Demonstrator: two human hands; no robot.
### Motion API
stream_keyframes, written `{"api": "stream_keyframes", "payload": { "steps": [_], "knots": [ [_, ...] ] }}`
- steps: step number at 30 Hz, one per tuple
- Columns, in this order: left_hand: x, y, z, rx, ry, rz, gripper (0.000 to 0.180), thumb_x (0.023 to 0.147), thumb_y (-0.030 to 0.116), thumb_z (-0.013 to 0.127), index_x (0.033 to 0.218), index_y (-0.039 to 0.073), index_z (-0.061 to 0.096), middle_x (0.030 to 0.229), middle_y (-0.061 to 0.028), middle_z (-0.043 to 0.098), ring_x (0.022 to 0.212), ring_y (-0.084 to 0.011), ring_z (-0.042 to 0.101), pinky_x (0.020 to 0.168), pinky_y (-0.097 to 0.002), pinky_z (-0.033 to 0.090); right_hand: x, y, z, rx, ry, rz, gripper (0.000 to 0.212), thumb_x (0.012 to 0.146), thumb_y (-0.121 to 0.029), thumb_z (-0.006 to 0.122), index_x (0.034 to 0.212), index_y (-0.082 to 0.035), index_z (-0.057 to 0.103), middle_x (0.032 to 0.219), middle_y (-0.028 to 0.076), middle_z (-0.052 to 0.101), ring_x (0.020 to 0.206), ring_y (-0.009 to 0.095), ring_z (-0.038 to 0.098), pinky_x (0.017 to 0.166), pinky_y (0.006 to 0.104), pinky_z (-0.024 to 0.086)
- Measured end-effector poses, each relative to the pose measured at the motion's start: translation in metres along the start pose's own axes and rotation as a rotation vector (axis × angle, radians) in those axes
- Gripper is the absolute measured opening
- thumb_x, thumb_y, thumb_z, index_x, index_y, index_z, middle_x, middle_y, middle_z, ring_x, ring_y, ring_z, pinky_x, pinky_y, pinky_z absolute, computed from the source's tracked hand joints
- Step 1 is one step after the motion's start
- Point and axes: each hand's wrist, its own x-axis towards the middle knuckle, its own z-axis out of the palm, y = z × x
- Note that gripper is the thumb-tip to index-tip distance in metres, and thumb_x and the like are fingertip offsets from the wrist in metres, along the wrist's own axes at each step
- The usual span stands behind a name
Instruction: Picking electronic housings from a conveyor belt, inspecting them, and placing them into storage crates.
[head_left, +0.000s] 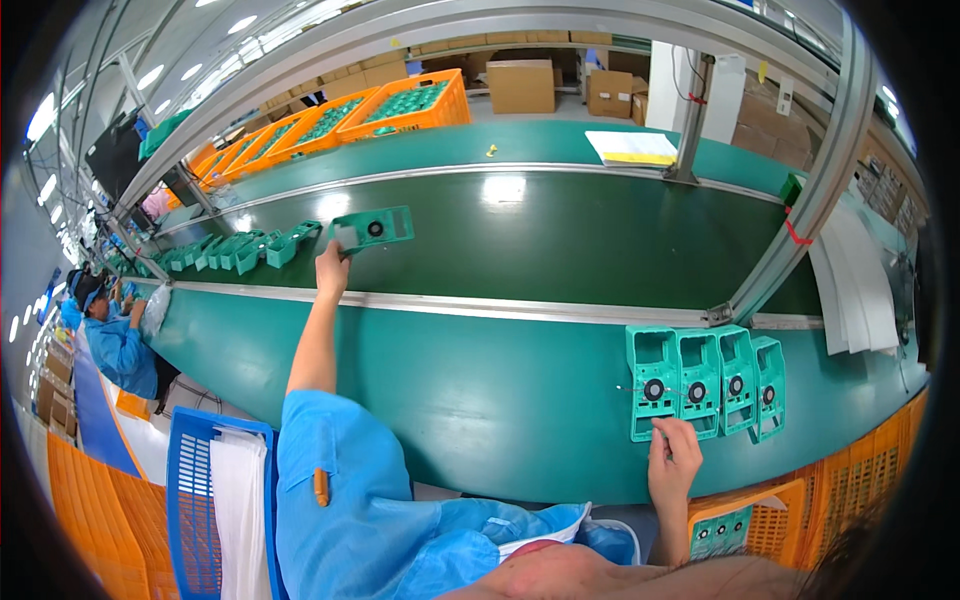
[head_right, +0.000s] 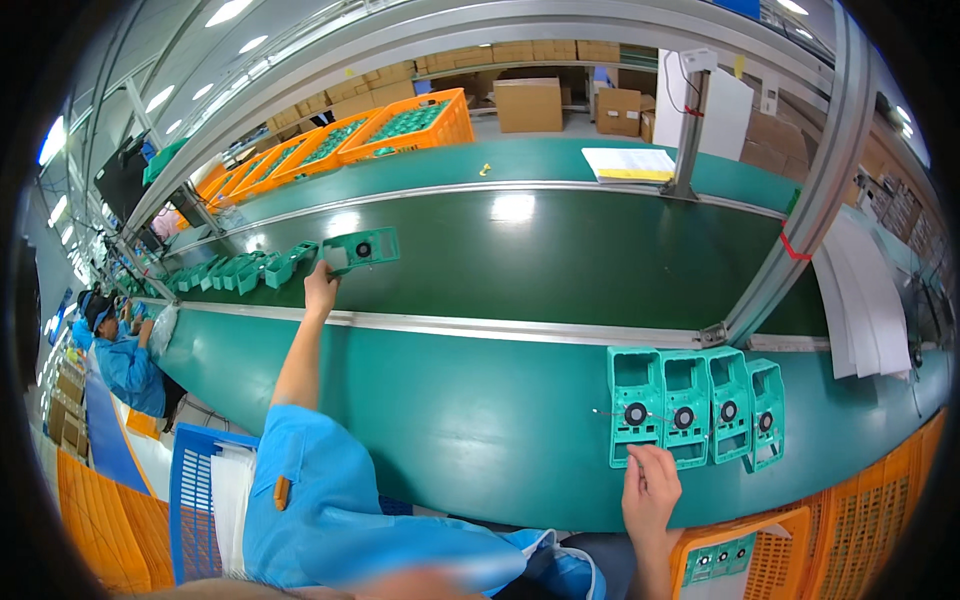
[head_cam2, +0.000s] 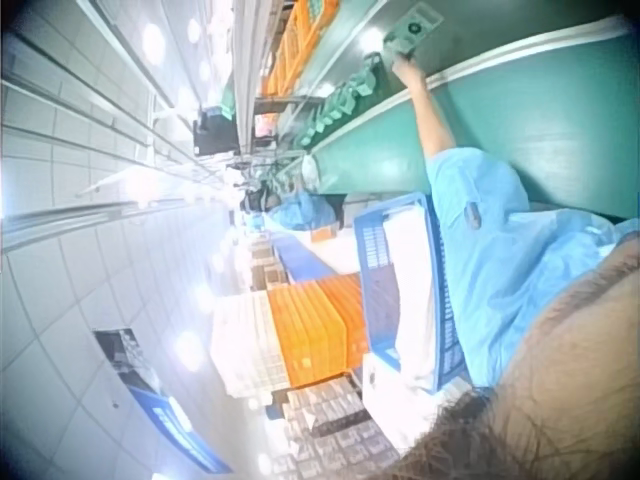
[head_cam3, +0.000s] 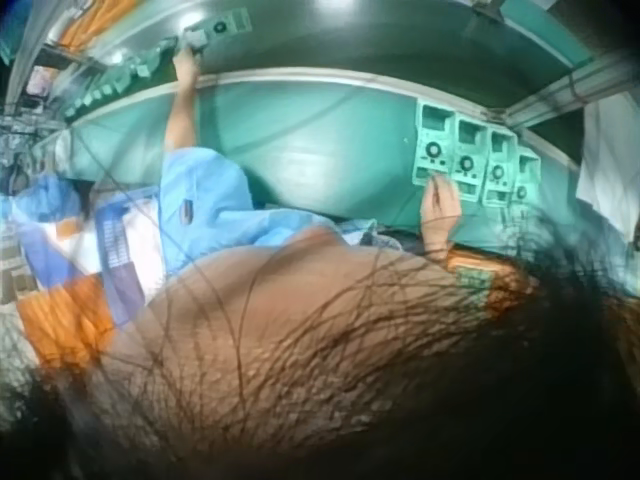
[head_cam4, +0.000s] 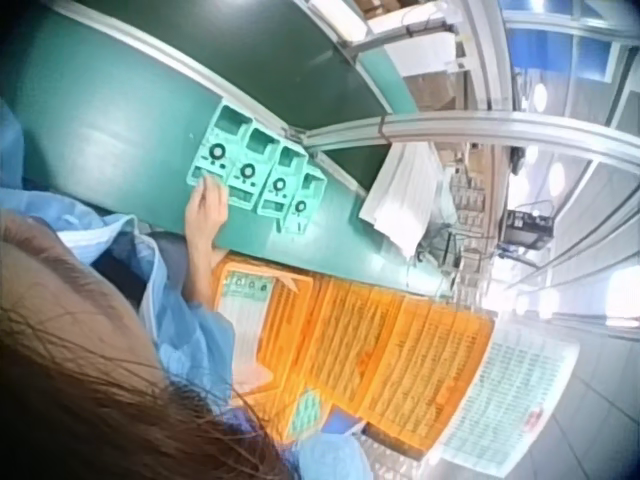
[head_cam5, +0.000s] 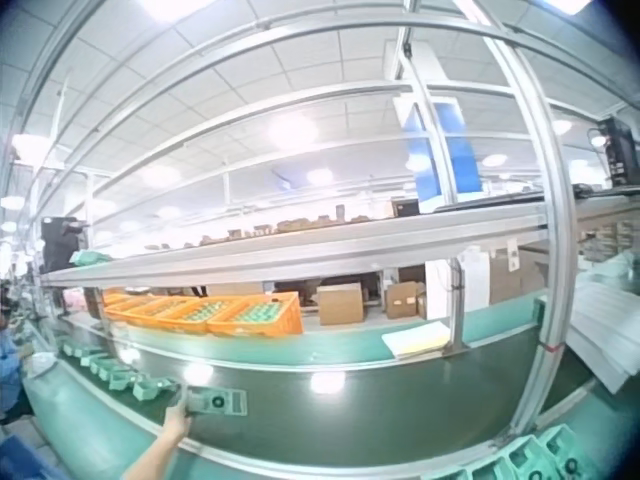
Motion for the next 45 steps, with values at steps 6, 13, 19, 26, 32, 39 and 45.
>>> {"api": "stream_keyframes", "payload": {
  "steps": [6, 13, 19, 26, 32, 39, 45],
  "knots": [
    [-0.060, 0.170, -0.028, -0.248, -0.338, 0.323, 0.020, 0.076, -0.007, 0.066, 0.091, -0.001, 0.055, 0.076, -0.0124, 0.068, 0.074, -0.0207, 0.070, 0.065, -0.0290, 0.053, 0.001, -0.007, 0.013, 0.068, -0.127, -0.050, 0.018, 0.083, 0.004, 0.064, 0.100, 0.000, 0.067, 0.095, 0.011, 0.062, 0.062, 0.011, 0.057, 0.051, 0.0221, 0.045],
    [-0.129, 0.251, -0.033, -0.370, -0.587, 0.781, 0.024, 0.072, -0.005, 0.065, 0.091, 0.005, 0.055, 0.075, -0.0137, 0.061, 0.070, -0.0334, 0.062, 0.059, -0.0404, 0.048, 0.005, -0.046, 0.034, 0.524, -0.346, 0.254, 0.040, 0.082, 0.001, 0.068, 0.121, 0.000, 0.060, 0.104, 0.010, 0.062, 0.060, 0.007, 0.058, 0.051, 0.0183, 0.046],
    [-0.155, 0.275, -0.028, -0.465, -0.648, 0.774, 0.023, 0.074, -0.004, 0.064, 0.092, 0.005, 0.053, 0.072, -0.0125, 0.057, 0.065, -0.0323, 0.060, 0.057, -0.0407, 0.047, -0.012, -0.038, 0.039, 0.356, -0.435, 0.155, 0.040, 0.081, -0.003, 0.071, 0.119, 0.001, 0.060, 0.071, 0.007, 0.060, 0.057, 0.006, 0.058, 0.049, 0.0217, 0.042],
    [-0.170, 0.282, -0.023, -0.395, -0.687, 0.692, 0.025, 0.073, -0.004, 0.065, 0.095, 0.004, 0.055, 0.082, -0.0140, 0.064, 0.074, -0.0322, 0.065, 0.063, -0.0380, 0.052, -0.019, -0.042, 0.033, 0.484, -0.420, 0.291, 0.037, 0.083, 0.000, 0.068, 0.118, 0.002, 0.060, 0.077, 0.007, 0.062, 0.053, 0.006, 0.057, 0.048, 0.0211, 0.044],
    [-0.176, 0.287, -0.023, -0.416, -0.712, 0.668, 0.026, 0.075, -0.003, 0.065, 0.098, 0.004, 0.054, 0.086, -0.0142, 0.066, 0.079, -0.0324, 0.066, 0.066, -0.0380, 0.053, -0.024, -0.036, 0.031, 0.571, -0.413, 0.354, 0.035, 0.084, 0.001, 0.067, 0.118, 0.005, 0.058, 0.079, 0.006, 0.063, 0.055, 0.006, 0.058, 0.048, 0.0209, 0.045],
    [-0.179, 0.288, -0.016, -0.361, -0.816, 0.667, 0.028, 0.078, 0.000, 0.066, 0.102, 0.004, 0.054, 0.088, -0.0148, 0.065, 0.082, -0.0334, 0.065, 0.069, -0.0391, 0.052, -0.033, -0.009, 0.040, 0.576, -0.398, 0.491, 0.031, 0.087, -0.003, 0.064, 0.116, 0.006, 0.059, 0.080, 0.006, 0.064, 0.057, 0.009, 0.058, 0.050, 0.0233, 0.046],
    [-0.168, 0.304, -0.004, -0.243, -0.870, 0.847, 0.031, 0.079, 0.013, 0.070, 0.104, 0.006, 0.052, 0.081, -0.0161, 0.061, 0.080, -0.0363, 0.060, 0.068, -0.0450, 0.047, -0.034, -0.004, 0.041, -0.050, -0.183, 0.041, 0.022, 0.082, -0.002, 0.067, 0.104, 0.001, 0.064, 0.079, 0.012, 0.061, 0.058, 0.020, 0.058, 0.052, 0.0305, 0.046]
  ]
}}
